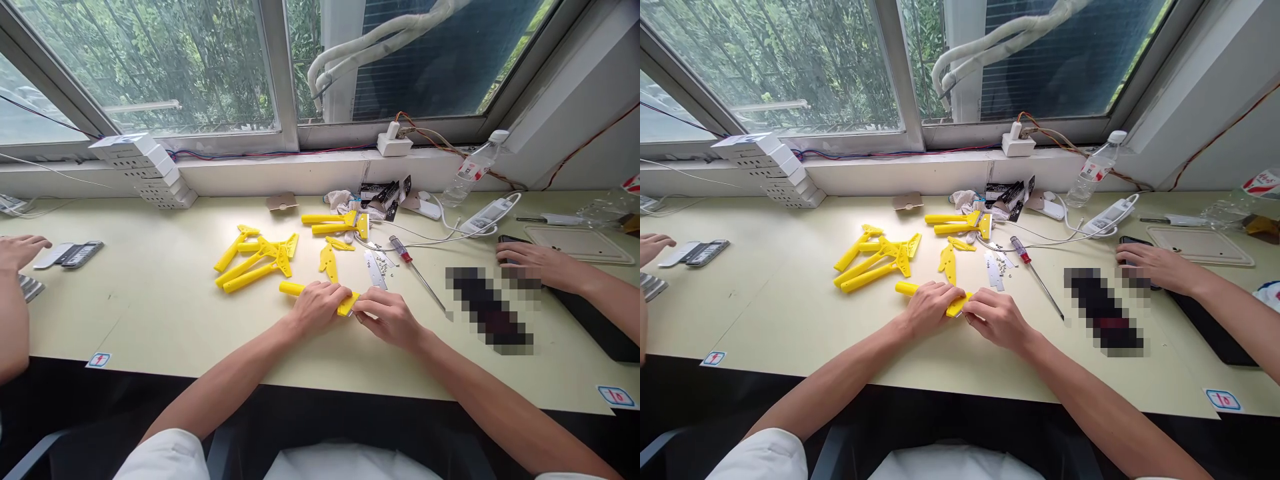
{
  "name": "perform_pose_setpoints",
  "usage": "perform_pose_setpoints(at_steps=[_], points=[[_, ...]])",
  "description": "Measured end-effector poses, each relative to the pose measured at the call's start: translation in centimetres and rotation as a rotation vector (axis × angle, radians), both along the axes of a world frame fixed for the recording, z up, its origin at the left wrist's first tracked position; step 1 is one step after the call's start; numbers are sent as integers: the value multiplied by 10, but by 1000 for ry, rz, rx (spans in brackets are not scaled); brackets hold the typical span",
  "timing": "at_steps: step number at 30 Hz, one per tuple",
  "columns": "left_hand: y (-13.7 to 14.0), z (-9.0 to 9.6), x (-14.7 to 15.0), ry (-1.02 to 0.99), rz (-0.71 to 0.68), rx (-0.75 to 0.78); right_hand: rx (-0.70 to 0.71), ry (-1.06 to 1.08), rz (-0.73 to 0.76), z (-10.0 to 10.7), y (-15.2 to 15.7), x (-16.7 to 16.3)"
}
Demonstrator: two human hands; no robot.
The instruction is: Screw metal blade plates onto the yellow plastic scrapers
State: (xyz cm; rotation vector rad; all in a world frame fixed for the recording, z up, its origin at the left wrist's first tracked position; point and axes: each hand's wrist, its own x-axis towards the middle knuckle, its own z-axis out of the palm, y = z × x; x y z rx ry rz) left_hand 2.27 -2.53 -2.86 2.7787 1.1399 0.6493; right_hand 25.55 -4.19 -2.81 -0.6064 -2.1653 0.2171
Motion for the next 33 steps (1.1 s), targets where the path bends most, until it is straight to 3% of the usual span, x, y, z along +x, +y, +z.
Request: perform_pose_setpoints(at_steps=[8, 15, 24, 33], points=[[6, 0, -7, -17, -25, 97, 38, 70, -20, 11, -1, -2], [4, 0, -5, 60, -32, 138, 44, 57, -39, 7, -2, -5], [0, 9, -3, 146, 4, 58, 92, 24, -63, 8, -4, -8], [-2, 8, -4, 168, -41, 32, 247, -176, -110, 8, -4, -3]])
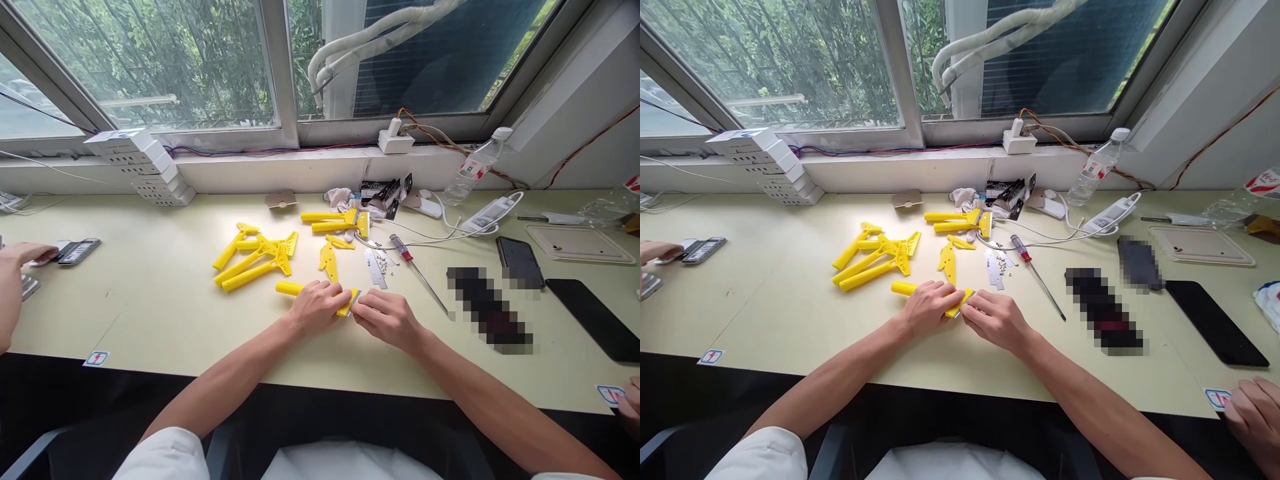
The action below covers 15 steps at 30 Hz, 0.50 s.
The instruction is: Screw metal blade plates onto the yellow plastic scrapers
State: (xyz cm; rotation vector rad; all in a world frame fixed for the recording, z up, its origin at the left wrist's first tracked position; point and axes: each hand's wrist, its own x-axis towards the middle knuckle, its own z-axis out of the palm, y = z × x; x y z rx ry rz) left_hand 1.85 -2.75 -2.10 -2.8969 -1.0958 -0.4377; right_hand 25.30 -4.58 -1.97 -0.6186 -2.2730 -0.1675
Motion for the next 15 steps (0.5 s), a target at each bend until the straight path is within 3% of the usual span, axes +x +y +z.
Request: perform_pose_setpoints(at_steps=[15], points=[[2, 3, 1, -3, -31, 1, -90, 78, 73, 1, 1, 0]])
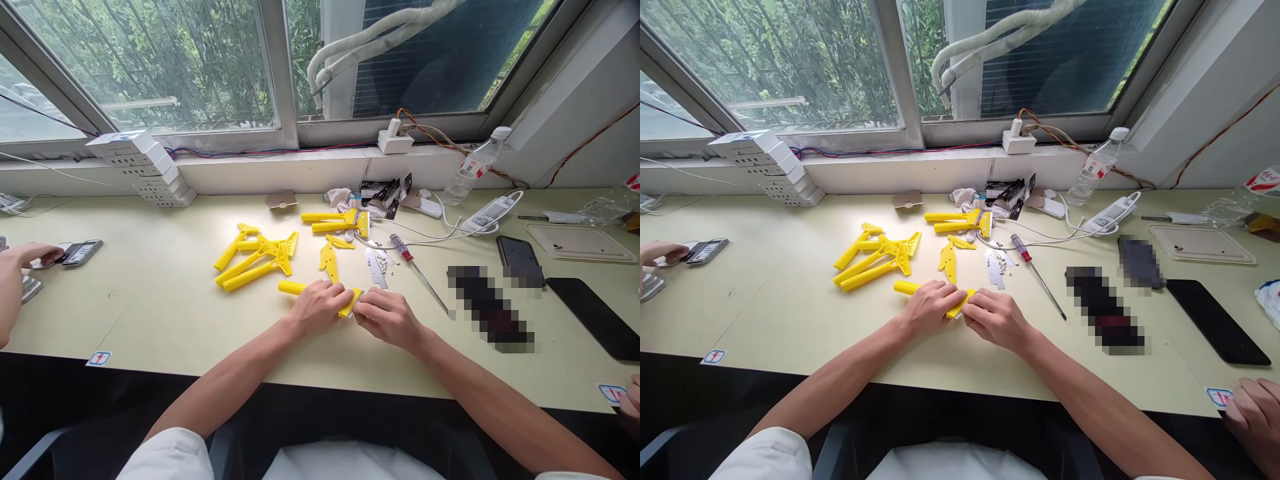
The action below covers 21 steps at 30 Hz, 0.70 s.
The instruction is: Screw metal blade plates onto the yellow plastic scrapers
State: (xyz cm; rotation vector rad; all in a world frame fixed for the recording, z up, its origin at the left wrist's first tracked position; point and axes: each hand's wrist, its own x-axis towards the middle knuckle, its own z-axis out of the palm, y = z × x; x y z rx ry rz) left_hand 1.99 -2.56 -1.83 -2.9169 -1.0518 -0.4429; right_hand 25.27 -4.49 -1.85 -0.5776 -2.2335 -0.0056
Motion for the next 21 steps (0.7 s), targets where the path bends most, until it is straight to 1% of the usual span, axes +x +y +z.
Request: perform_pose_setpoints(at_steps=[4, 8, 14, 18, 21], points=[[0, 1, 0, 11, -34, -11, -17, -29, 36, -1, 2, 4], [0, 1, 0, 3, -54, -6, -3, -30, 57, -3, 3, 8], [-1, 3, 0, -20, -65, 2, -3, 10, 67, -1, 1, 8], [-3, 3, 2, -34, -81, 13, 22, 50, 70, -1, 0, 6], [-2, 2, 1, -81, -95, 4, 34, 72, 86, -2, -1, 7]])
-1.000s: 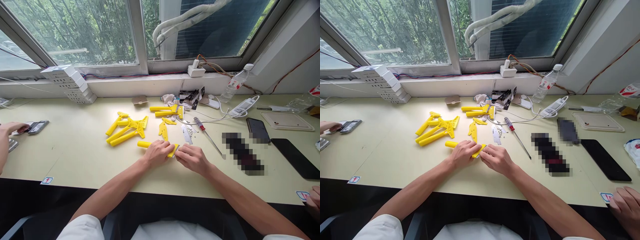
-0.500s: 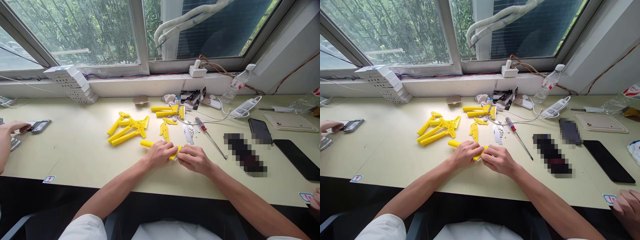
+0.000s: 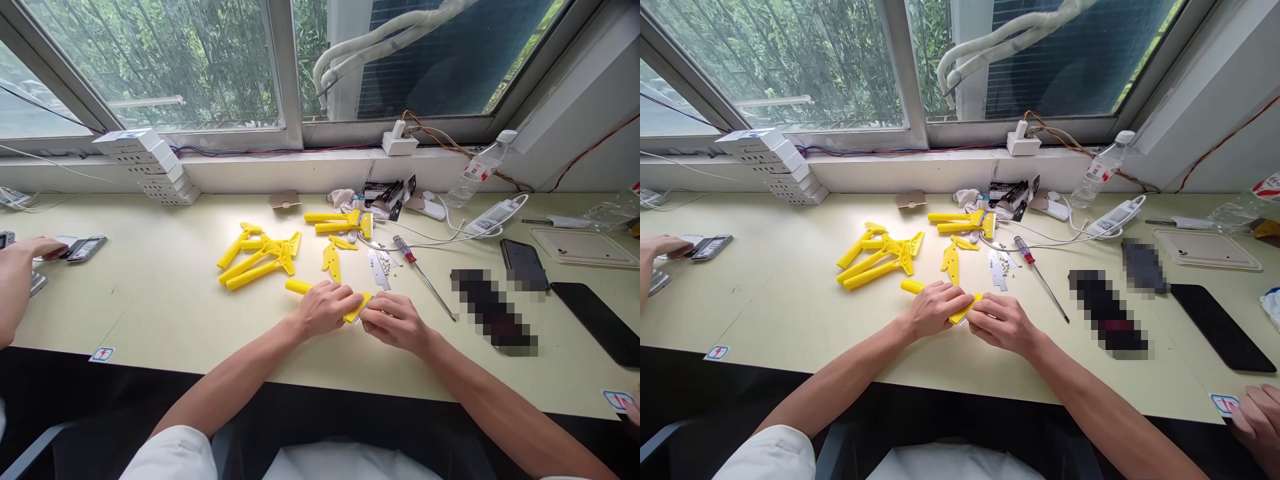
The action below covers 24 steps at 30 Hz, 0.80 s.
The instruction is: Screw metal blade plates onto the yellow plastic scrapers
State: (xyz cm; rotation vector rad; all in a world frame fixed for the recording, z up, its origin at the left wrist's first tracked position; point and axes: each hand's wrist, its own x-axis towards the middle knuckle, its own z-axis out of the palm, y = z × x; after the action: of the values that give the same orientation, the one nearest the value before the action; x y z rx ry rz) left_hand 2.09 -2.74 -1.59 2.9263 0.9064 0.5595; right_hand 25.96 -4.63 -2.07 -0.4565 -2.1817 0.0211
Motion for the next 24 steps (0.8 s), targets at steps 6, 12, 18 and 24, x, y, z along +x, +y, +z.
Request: perform_pose_setpoints(at_steps=[6, 12, 18, 24], points=[[4, 11, -14, -487, 59, -224, -103, 219, -82, 4, -3, 8], [3, 33, -19, -1081, 133, -664, -132, 267, -157, 9, 1, 6], [3, 44, -10, -1365, 96, -1147, -127, 243, -98, 9, 0, 0], [2, 41, -6, -1322, 200, -1322, -230, 237, -150, 6, -1, 0]])
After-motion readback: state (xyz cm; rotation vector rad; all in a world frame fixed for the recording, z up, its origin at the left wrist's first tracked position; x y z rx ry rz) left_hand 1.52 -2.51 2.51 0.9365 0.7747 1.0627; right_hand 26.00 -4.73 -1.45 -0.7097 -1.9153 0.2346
